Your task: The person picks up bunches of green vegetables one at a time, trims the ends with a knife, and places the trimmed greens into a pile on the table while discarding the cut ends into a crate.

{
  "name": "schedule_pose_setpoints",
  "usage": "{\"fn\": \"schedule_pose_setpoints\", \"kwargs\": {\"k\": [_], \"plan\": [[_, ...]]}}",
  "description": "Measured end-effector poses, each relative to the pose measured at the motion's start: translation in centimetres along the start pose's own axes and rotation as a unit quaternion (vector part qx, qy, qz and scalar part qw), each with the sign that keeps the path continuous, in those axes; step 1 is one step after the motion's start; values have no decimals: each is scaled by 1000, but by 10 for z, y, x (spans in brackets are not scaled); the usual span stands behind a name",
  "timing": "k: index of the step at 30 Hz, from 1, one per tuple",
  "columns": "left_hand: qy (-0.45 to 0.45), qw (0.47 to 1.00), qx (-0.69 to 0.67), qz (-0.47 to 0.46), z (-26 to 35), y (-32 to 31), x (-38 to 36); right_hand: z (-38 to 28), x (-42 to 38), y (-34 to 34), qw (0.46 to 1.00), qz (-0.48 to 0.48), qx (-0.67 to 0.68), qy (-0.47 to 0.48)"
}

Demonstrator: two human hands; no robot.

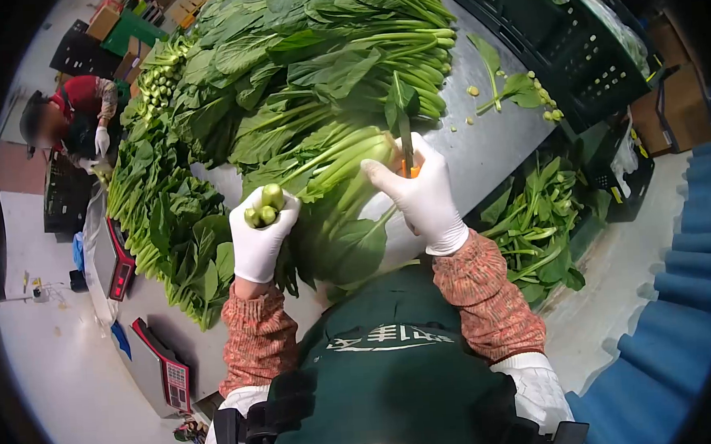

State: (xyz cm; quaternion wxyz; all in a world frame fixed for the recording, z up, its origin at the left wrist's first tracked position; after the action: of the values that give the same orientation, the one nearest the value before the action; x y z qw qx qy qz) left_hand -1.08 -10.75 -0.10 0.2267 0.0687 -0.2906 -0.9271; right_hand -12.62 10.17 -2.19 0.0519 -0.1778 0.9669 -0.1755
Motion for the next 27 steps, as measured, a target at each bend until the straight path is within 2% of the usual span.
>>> {"fn": "schedule_pose_setpoints", "kwargs": {"k": [2,5,9,12,18,22,27], "plan": [[-60,994,84,47,13,8,-2,4,-3,5,999,16,13,-36],[-79,985,140,61,13,11,-1,6,-2,5,998,16,34,-40],[-58,995,81,9,7,3,-2,14,-4,17,995,45,45,-77],[-193,967,164,34,34,-1,-7,21,-3,16,989,29,115,-85],[-146,977,148,50,29,2,-6,36,-7,23,970,26,192,-147],[-137,983,115,41,24,2,-4,45,-5,27,962,21,223,-154],[-92,991,92,17,13,1,-2,54,-5,32,969,16,189,-156]]}}
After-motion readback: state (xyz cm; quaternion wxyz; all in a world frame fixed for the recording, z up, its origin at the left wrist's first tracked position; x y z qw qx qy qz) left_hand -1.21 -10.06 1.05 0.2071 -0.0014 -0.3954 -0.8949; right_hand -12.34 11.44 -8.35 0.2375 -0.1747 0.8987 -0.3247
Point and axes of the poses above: each hand's wrist, its own x-axis towards the middle knuckle, its own y-axis out of the back of the hand, z = x × y, the point moved 10 cm from there along x, towards the middle knuckle, and after that the axes turned 15 degrees about x, right-handed, at the moved point
